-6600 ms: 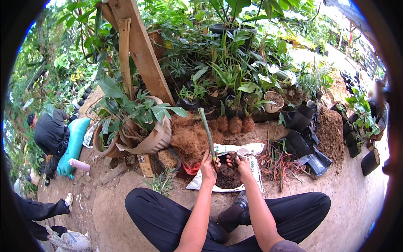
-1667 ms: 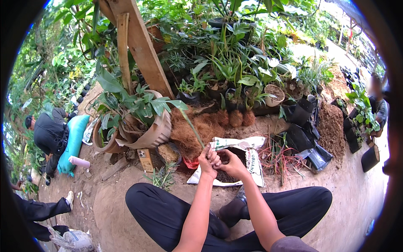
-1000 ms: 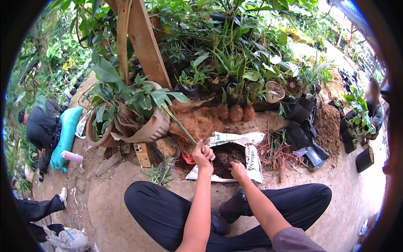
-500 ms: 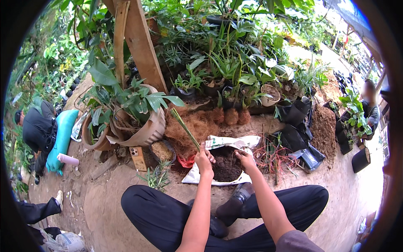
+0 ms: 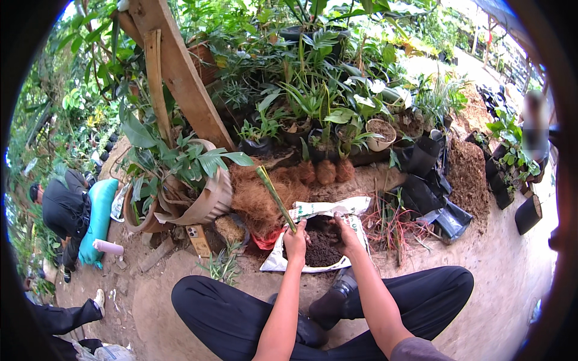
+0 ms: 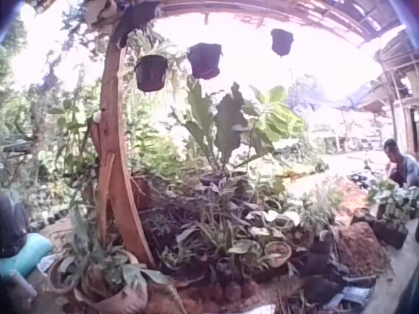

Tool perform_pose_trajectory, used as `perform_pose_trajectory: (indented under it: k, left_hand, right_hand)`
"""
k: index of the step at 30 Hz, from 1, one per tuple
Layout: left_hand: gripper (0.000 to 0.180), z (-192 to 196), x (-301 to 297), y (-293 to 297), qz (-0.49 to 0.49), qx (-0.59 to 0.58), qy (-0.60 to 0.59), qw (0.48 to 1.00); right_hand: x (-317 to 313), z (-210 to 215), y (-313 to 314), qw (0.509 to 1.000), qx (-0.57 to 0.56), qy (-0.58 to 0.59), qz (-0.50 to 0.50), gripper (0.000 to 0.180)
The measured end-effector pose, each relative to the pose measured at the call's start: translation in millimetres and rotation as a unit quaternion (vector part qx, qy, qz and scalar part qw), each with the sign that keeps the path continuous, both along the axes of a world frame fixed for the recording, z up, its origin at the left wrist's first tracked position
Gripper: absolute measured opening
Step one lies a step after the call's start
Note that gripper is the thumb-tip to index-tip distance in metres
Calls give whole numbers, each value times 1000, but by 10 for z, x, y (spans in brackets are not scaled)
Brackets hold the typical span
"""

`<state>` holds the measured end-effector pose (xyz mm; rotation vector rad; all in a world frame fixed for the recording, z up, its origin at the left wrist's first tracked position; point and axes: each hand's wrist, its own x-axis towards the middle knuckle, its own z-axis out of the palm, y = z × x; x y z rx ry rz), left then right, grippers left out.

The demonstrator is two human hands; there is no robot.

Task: The person sits on the ground and packs soil around a plant's root ball by hand. They then place the plant into a black nursery bag and continue adding soil around it.

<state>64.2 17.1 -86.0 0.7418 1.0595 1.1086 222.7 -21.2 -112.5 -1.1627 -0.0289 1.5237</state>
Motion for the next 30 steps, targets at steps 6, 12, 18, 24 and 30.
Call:
perform_pose_trajectory:
  k: [6,12,18,24,30]
  left_hand:
    - [35,2,67,-45,-11,5,44,999]
    - [37,46,48,-55,-26,6,44,999]
    - [36,111,29,-60,-31,-4,12,999]
    - [51,214,-14,-79,-47,-29,-29,998]
    - [58,227,-65,-76,-62,-35,-75,995]
  right_hand:
    - [8,51,-11,990,94,107,-1,20]
    - [63,253,-14,974,97,202,16,27]
    - [-61,349,13,994,28,98,-31,28]
    - [-7,194,15,993,81,78,21,42]
    - [-99,78,4,995,101,-22,13,55]
